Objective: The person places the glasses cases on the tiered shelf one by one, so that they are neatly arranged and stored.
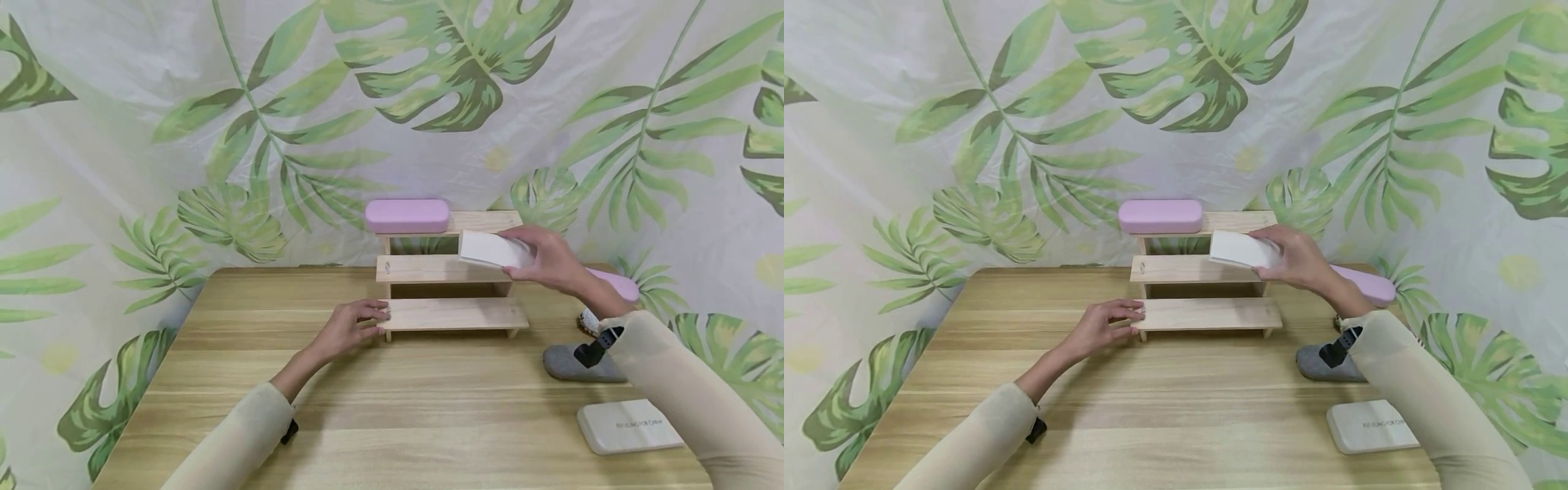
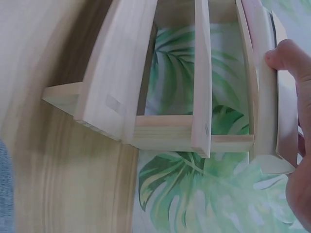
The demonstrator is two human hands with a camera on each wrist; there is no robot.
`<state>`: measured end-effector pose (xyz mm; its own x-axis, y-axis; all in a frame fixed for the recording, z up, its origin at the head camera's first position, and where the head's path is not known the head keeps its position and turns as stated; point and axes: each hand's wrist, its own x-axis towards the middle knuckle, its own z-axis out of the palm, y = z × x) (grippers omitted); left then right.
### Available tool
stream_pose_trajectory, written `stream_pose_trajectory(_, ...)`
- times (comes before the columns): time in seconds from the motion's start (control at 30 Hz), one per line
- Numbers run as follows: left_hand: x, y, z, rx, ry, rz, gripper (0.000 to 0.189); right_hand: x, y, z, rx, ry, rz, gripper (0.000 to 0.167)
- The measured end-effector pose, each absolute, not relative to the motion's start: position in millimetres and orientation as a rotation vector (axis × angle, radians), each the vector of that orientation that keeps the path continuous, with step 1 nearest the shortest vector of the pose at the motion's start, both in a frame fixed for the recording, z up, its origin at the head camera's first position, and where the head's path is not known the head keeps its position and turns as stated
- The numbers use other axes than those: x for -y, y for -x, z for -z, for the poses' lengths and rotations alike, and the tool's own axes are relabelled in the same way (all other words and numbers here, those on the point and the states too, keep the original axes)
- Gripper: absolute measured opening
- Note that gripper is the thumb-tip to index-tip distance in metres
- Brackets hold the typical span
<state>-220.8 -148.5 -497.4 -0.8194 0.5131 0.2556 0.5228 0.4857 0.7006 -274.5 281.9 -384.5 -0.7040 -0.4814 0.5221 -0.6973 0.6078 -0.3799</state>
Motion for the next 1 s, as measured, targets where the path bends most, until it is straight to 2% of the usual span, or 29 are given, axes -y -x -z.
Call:
stream_pose_trajectory(0.17, 149, 221, 498, 2.694, 0.946, 1.267, 0.023, -282, 281, 381, 2.493, -0.866, -0.825, 0.063)
stream_pose_trajectory(1.0, 148, 220, 496, 2.692, 0.939, 1.329, 0.024, -285, 327, 364, 2.626, -0.838, -0.769, 0.061)
